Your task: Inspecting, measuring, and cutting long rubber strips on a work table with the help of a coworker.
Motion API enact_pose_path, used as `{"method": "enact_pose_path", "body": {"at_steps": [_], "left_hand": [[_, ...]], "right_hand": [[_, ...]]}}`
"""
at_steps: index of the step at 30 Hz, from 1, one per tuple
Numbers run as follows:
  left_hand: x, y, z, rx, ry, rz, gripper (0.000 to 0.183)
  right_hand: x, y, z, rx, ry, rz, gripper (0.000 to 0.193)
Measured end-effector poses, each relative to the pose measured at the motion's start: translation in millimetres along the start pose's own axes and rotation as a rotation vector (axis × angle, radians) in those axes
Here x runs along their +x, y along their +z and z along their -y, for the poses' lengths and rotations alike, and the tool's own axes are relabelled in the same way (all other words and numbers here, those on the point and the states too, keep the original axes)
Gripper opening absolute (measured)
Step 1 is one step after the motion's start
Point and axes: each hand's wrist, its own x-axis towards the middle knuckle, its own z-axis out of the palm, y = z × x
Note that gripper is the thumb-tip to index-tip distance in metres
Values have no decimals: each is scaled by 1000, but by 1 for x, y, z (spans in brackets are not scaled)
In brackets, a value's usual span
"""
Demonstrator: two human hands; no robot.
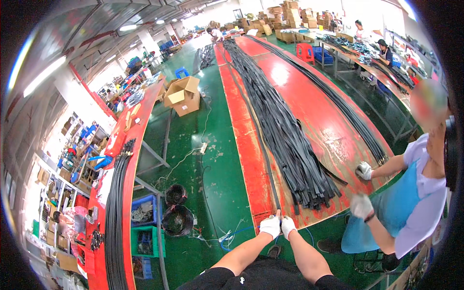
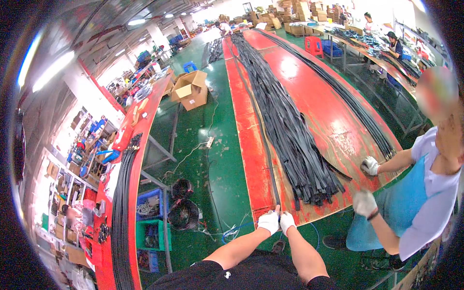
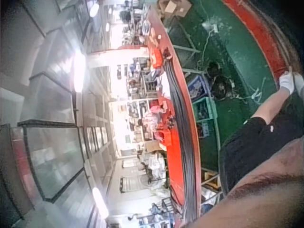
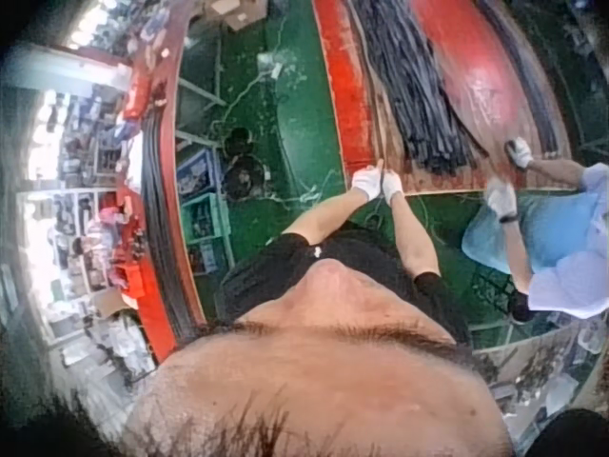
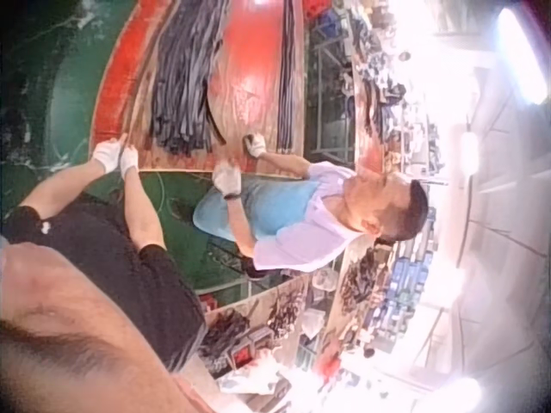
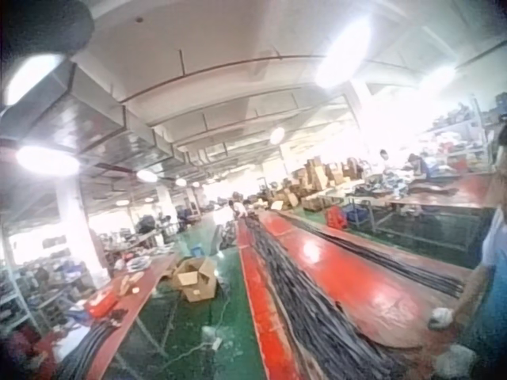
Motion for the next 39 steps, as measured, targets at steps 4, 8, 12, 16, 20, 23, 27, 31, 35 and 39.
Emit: {"method": "enact_pose_path", "body": {"at_steps": [4, 8, 12, 16, 20, 23, 27, 31, 35, 39], "left_hand": [[-3, 6, 11, -2, -9, -13, 73], [-2, 6, 11, -20, -42, 52, 74], [8, 4, -3, -85, -34, 72, 70], [2, 5, 6, -90, -41, 66, 79], [-1, 2, 5, -77, -30, 49, 79], [1, 1, 2, -68, 1, 23, 78], [0, 3, 6, -78, 7, 6, 78], [-4, 8, 17, -82, -6, 33, 78], [2, 8, 8, -108, 12, 40, 81], [5, 11, 10, -122, 8, 48, 89]], "right_hand": [[-9, 11, 13, 79, 55, 42, 42], [-11, 8, 18, 93, 88, 74, 39], [10, -9, 4, 108, 67, 62, 41], [10, 0, -2, 91, 97, 105, 44], [13, 0, -4, 93, 117, 102, 47], [19, -7, -5, 45, 92, 103, 49], [16, -3, -3, 20, 96, 97, 50], [4, 7, 3, 33, 117, 87, 49], [8, -8, 0, 12, 84, 105, 46], [5, -3, 6, 4, 68, 77, 44]]}}
